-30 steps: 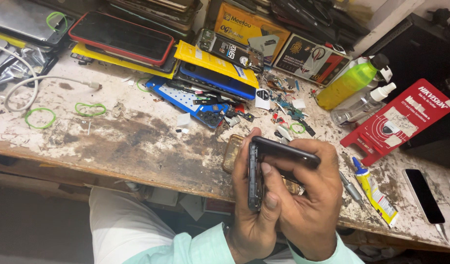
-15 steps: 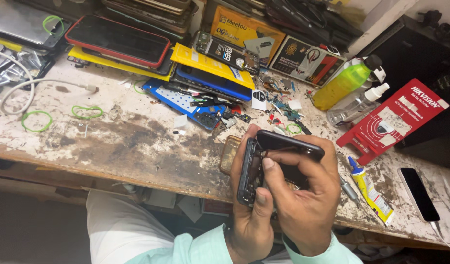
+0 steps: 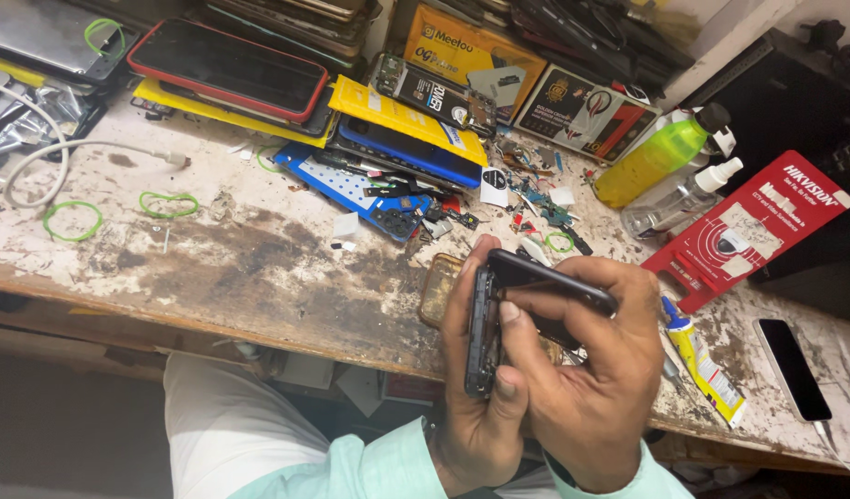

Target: The person applies adhesive tape to the back cover of a disassembled smartphone. They then align and press the back cover onto the phone's chassis, securing it in place. Finally, they use a screwdriver to tighten screws on the back of the device.

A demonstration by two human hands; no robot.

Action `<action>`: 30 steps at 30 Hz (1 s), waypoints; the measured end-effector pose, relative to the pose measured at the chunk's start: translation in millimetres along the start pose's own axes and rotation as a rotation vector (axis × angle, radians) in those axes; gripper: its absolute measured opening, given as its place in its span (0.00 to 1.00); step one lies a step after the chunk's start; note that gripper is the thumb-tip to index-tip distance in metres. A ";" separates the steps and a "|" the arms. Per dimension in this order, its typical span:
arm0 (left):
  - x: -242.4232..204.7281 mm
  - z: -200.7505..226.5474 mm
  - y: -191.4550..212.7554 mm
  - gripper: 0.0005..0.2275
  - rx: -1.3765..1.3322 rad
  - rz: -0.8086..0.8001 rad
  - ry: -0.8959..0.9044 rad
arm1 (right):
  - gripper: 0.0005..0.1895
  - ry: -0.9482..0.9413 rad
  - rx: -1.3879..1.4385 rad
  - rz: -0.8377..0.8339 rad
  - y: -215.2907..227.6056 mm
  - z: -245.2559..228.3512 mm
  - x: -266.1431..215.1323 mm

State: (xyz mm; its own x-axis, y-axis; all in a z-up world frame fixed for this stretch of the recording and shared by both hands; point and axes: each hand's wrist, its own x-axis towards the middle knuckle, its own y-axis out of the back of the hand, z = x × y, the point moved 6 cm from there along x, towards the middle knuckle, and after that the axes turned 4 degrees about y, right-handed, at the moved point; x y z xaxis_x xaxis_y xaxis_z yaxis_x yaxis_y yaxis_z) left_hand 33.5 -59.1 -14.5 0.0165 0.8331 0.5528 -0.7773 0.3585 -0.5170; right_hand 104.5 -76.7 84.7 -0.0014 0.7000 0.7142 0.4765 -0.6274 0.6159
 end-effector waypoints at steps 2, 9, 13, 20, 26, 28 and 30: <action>-0.6 -1.5 -0.6 0.36 -0.019 -0.012 -0.005 | 0.10 0.018 -0.029 -0.014 1.8 -3.0 1.3; -5.6 -4.4 1.5 0.35 -0.004 -0.012 0.006 | 0.13 0.119 -0.087 -0.081 1.4 -9.0 4.6; -7.8 -3.9 -0.7 0.34 -0.008 0.018 0.002 | 0.13 0.130 -0.063 -0.098 2.0 -8.1 3.2; -5.3 -1.7 -3.4 0.34 -0.074 0.000 0.085 | 0.11 0.031 -0.028 -0.129 1.8 1.9 3.3; -3.3 0.3 -4.2 0.33 -0.164 0.057 0.084 | 0.08 -0.022 -0.021 -0.106 0.0 4.7 3.2; -4.4 0.8 -4.6 0.33 -0.154 0.057 0.077 | 0.09 -0.021 -0.011 -0.105 0.7 3.7 3.2; -4.5 1.4 -4.6 0.33 -0.136 0.050 0.064 | 0.09 -0.059 0.025 -0.097 1.2 4.0 2.8</action>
